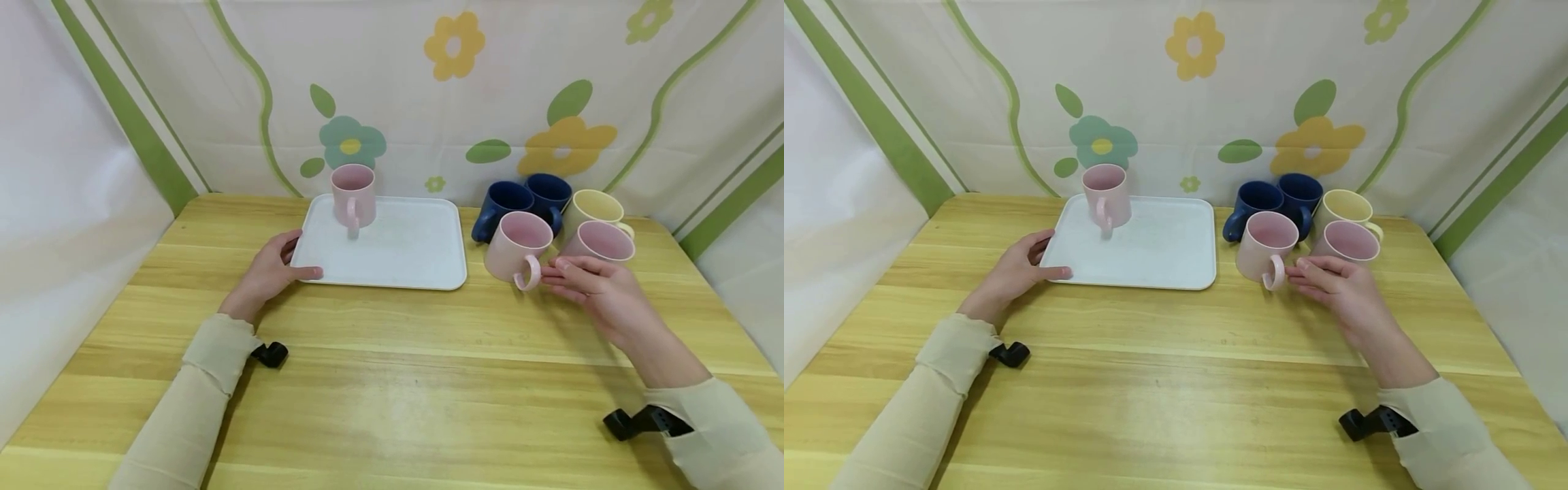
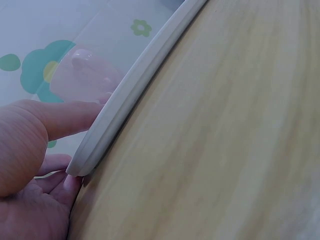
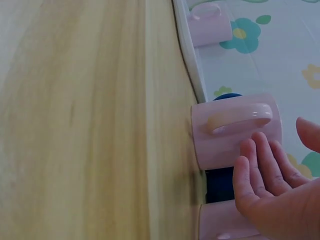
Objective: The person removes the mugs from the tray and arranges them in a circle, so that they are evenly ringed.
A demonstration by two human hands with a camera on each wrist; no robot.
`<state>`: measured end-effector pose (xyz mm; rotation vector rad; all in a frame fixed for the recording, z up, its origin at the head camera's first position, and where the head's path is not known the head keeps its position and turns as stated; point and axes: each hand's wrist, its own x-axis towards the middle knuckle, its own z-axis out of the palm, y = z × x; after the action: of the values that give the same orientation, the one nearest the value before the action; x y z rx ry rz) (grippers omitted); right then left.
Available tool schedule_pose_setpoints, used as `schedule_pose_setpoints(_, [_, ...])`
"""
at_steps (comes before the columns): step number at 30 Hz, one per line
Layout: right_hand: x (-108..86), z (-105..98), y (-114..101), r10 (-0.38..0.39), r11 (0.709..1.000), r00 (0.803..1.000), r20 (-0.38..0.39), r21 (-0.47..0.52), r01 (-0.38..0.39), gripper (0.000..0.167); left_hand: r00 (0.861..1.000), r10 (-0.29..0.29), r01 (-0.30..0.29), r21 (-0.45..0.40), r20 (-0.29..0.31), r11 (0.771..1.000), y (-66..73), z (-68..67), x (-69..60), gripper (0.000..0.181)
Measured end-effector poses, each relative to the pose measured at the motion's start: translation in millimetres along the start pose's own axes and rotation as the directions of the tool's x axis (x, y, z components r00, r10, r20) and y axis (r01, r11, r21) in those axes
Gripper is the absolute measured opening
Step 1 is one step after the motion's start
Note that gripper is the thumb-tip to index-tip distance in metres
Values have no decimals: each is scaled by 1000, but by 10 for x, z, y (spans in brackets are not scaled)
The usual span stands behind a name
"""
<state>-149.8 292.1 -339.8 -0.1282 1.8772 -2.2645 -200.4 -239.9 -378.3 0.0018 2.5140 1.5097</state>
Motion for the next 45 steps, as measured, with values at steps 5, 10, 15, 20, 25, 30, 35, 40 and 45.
schedule_pose_setpoints(5, [-50, 6, -64, -68, 997, 998, -17, 27, 68, 19, 1000, 0, 0, 1, 12, 1000, 16, 25, 22, 108])
schedule_pose_setpoints(10, [-72, 28, -153, -137, 984, 990, -10, 117, 138, 24, 1000, 6, -6, -1, 19, 1000, 43, 53, 46, 108])
schedule_pose_setpoints(15, [-49, 122, -234, -162, 982, 985, 60, 104, 156, 26, 1000, 11, -11, 1, 16, 1000, 64, 66, 55, 107])
schedule_pose_setpoints(20, [53, 370, -276, -153, 988, 982, 108, 32, 150, 21, 1000, 2, -2, 11, 17, 1000, 71, 62, 44, 107])
schedule_pose_setpoints(25, [218, 677, -274, -106, 993, 990, 91, -43, 110, 15, 1000, -6, 5, 16, 15, 1000, 57, 65, 55, 108])
schedule_pose_setpoints(30, [410, 913, -277, -74, 977, 993, 91, -191, 90, 17, 1000, -3, 2, 9, 13, 1000, 60, 63, 69, 109])
schedule_pose_setpoints(35, [579, 1119, -256, -17, 949, 993, 118, -311, 53, 26, 1000, -1, 1, 9, 6, 1000, 54, 35, 51, 109])
schedule_pose_setpoints(40, [766, 1312, -171, 41, 951, 989, 144, -310, 6, 26, 1000, -23, 23, 23, -3, 999, 33, 6, 17, 109])
schedule_pose_setpoints(45, [923, 1502, -98, 59, 954, 987, 151, -300, -11, 19, 1000, -19, 19, 22, -4, 1000, 22, -2, -1, 107])
